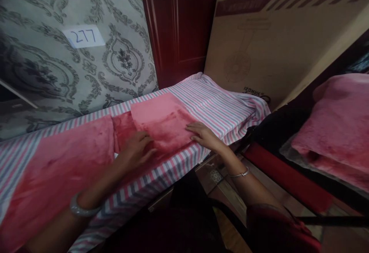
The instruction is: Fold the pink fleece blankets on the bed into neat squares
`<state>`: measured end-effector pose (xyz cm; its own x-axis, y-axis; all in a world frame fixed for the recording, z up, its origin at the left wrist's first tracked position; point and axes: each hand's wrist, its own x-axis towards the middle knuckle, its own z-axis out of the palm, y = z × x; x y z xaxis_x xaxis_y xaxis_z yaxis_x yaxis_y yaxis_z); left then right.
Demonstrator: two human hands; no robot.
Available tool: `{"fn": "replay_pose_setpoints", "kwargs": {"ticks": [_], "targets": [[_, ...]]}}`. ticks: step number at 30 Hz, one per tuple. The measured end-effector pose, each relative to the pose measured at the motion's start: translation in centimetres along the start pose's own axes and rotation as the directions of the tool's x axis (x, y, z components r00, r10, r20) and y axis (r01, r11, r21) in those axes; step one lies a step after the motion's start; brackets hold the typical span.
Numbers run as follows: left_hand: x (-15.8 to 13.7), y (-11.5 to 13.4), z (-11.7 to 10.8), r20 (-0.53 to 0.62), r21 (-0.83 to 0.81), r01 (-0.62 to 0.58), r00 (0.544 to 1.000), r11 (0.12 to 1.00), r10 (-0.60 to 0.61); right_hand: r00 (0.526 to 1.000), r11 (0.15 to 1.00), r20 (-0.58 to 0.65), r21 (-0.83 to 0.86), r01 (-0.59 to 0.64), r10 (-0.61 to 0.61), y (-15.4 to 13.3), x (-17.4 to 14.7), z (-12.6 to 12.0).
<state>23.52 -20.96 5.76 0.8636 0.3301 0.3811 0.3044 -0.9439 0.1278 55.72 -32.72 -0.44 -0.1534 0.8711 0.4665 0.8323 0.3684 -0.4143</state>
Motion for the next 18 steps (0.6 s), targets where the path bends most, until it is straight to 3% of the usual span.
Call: {"fn": "replay_pose_setpoints", "kwargs": {"ticks": [6, 11, 18], "targets": [[-0.6, -0.4, 0.9, 0.108, -0.075, 0.107, 0.989, 0.991, -0.099, 1.0, 1.0, -0.005, 0.012, -0.008, 0.008, 0.7, -0.5, 0.3], [0.3, -1.4, 0.8, 0.075, -0.143, 0.161, 0.986, 0.977, -0.151, 1.0, 0.999, -0.011, 0.042, -0.002, 0.003, 0.9, -0.3, 0.3], [3.2, -1.5, -1.6, 0.025, -0.13, 0.175, 0.985, 0.976, -0.173, 0.999, 0.997, -0.015, 0.077, -0.033, 0.034, 1.2, 0.2, -0.2]]}}
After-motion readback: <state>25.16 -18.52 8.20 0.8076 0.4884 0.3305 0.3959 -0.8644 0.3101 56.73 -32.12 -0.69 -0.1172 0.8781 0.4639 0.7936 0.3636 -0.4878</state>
